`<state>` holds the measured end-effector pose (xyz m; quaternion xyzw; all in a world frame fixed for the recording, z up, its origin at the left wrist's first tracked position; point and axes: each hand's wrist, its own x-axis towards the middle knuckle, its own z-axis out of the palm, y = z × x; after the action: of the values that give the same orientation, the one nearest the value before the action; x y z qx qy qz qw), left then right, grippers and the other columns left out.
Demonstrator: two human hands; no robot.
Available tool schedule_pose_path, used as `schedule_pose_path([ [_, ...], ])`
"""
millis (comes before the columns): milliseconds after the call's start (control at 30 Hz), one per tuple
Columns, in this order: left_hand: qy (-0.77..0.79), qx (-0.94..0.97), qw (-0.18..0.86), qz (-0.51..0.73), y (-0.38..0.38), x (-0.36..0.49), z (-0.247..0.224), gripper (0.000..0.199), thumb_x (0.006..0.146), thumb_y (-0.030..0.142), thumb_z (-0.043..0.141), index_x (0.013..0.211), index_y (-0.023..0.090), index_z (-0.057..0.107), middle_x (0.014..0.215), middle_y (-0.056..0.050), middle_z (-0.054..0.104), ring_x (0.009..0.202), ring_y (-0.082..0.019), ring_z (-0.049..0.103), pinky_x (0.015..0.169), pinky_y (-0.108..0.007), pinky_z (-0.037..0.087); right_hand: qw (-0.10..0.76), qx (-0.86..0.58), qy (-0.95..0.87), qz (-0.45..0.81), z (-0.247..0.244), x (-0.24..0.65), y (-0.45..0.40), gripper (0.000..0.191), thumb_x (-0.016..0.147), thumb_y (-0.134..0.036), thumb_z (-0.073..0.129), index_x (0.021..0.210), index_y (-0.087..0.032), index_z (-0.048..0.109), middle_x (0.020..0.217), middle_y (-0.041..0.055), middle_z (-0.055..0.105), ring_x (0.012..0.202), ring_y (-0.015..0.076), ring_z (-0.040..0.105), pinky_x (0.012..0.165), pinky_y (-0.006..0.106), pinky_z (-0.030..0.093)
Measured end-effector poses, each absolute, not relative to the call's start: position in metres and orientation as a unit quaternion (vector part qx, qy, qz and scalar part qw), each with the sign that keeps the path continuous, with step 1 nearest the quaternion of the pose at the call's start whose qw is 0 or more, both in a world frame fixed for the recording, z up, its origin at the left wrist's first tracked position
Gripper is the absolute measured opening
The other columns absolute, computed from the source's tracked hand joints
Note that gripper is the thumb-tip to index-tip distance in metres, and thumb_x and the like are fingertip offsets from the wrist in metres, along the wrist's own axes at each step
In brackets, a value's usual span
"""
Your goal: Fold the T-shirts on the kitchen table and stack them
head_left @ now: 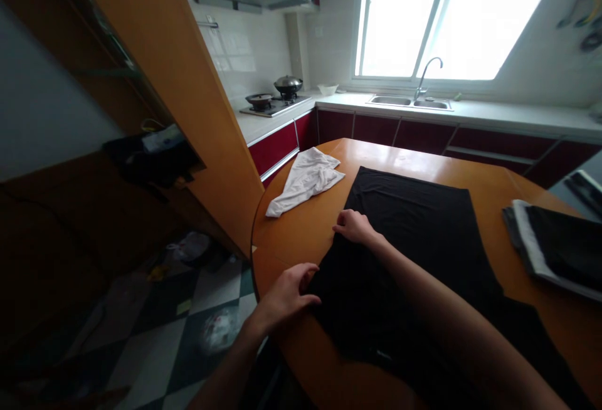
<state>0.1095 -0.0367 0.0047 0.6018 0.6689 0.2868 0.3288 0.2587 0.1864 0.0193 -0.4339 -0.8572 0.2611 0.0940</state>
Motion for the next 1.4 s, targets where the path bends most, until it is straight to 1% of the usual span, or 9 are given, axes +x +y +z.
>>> schedule_pose_path([
  [67, 0.679, 0.589, 0.326, 0.293, -0.042, 0.112, 0.005, 0.048, 0.068, 0.023, 0.078, 0.115, 0.021, 0.067, 0.091, -0.002, 0.070, 0.080, -0.019, 0.063, 0.073, -0.028, 0.050, 0.093, -0.428, -0.854, 0.279, 0.018, 0.254, 0.191, 0.010, 0.077, -0.024, 0.075, 0.085, -0.019, 0.072, 0.088, 0.0056, 0.072, 0.081, 0.0180, 0.065, 0.071, 0.026, 0.043],
  [233, 0.687, 0.583, 0.266, 0.344, -0.048, 0.124, 0.008, 0.036, 0.076, 0.016, 0.066, 0.111, 0.022, 0.068, 0.101, -0.006, 0.070, 0.090, -0.022, 0.065, 0.085, -0.035, 0.052, 0.127, -0.409, -0.838, 0.340, 0.020, 0.245, 0.197, 0.021, 0.072, -0.008, 0.069, 0.091, -0.014, 0.074, 0.082, 0.0062, 0.072, 0.072, 0.0147, 0.064, 0.063, 0.021, 0.045],
  [333, 0.688, 0.594, 0.181, 0.376, -0.056, 0.136, 0.003, 0.038, 0.082, 0.014, 0.056, 0.116, 0.027, 0.066, 0.106, -0.006, 0.067, 0.099, -0.023, 0.063, 0.091, -0.037, 0.051, 0.169, -0.393, -0.827, 0.364, 0.019, 0.251, 0.198, 0.031, 0.077, -0.009, 0.062, 0.106, -0.013, 0.072, 0.088, 0.0061, 0.073, 0.072, 0.0135, 0.065, 0.065, 0.021, 0.047],
  [433, 0.696, 0.605, 0.119, 0.367, -0.064, 0.147, -0.007, 0.040, 0.086, 0.014, 0.052, 0.120, 0.030, 0.065, 0.101, -0.005, 0.064, 0.097, -0.022, 0.062, 0.089, -0.035, 0.051, 0.207, -0.400, -0.817, 0.361, 0.011, 0.266, 0.195, 0.035, 0.080, -0.014, 0.061, 0.114, -0.014, 0.068, 0.094, 0.0056, 0.073, 0.077, 0.0137, 0.066, 0.069, 0.022, 0.048],
  [633, 0.721, 0.615, 0.087, 0.307, -0.070, 0.146, -0.012, 0.025, 0.091, 0.020, 0.055, 0.112, 0.027, 0.067, 0.101, -0.007, 0.064, 0.097, -0.025, 0.060, 0.090, -0.040, 0.048, 0.186, -0.462, -0.817, 0.290, -0.007, 0.287, 0.184, 0.025, 0.077, -0.019, 0.072, 0.103, -0.018, 0.071, 0.089, 0.0044, 0.072, 0.079, 0.0171, 0.064, 0.068, 0.026, 0.043],
  [867, 0.727, 0.569, 0.121, 0.364, -0.058, 0.134, -0.007, 0.022, 0.096, 0.035, 0.053, 0.110, 0.024, 0.066, 0.101, -0.007, 0.067, 0.096, -0.024, 0.065, 0.088, -0.036, 0.051, 0.157, -0.471, -0.845, 0.197, -0.002, 0.281, 0.173, 0.016, 0.089, -0.034, 0.068, 0.098, -0.021, 0.070, 0.095, 0.0041, 0.072, 0.087, 0.0181, 0.064, 0.071, 0.026, 0.040],
  [1067, 0.726, 0.544, 0.188, 0.377, -0.013, 0.120, -0.010, 0.023, 0.092, 0.030, 0.057, 0.108, 0.018, 0.069, 0.107, -0.011, 0.073, 0.096, -0.024, 0.069, 0.087, -0.034, 0.052, 0.151, -0.461, -0.871, 0.078, 0.004, 0.269, 0.166, 0.032, 0.096, -0.048, 0.058, 0.090, -0.018, 0.068, 0.100, 0.0104, 0.069, 0.100, 0.0238, 0.059, 0.085, 0.033, 0.039],
  [1200, 0.729, 0.541, 0.212, 0.362, 0.016, 0.112, -0.006, 0.021, 0.088, 0.024, 0.061, 0.105, 0.016, 0.071, 0.101, -0.011, 0.076, 0.089, -0.023, 0.071, 0.082, -0.032, 0.052, 0.165, -0.480, -0.859, 0.073, 0.009, 0.273, 0.160, 0.032, 0.101, -0.044, 0.048, 0.094, -0.019, 0.067, 0.106, 0.0113, 0.067, 0.103, 0.0236, 0.057, 0.087, 0.034, 0.038],
  [1400, 0.728, 0.558, 0.239, 0.319, 0.034, 0.122, -0.001, 0.014, 0.083, 0.029, 0.069, 0.087, 0.017, 0.074, 0.086, -0.008, 0.076, 0.077, -0.023, 0.070, 0.070, -0.030, 0.049, 0.172, -0.478, -0.854, 0.115, 0.000, 0.298, 0.147, 0.026, 0.101, -0.037, 0.048, 0.102, -0.020, 0.067, 0.105, 0.0089, 0.065, 0.099, 0.0223, 0.058, 0.085, 0.031, 0.040],
])
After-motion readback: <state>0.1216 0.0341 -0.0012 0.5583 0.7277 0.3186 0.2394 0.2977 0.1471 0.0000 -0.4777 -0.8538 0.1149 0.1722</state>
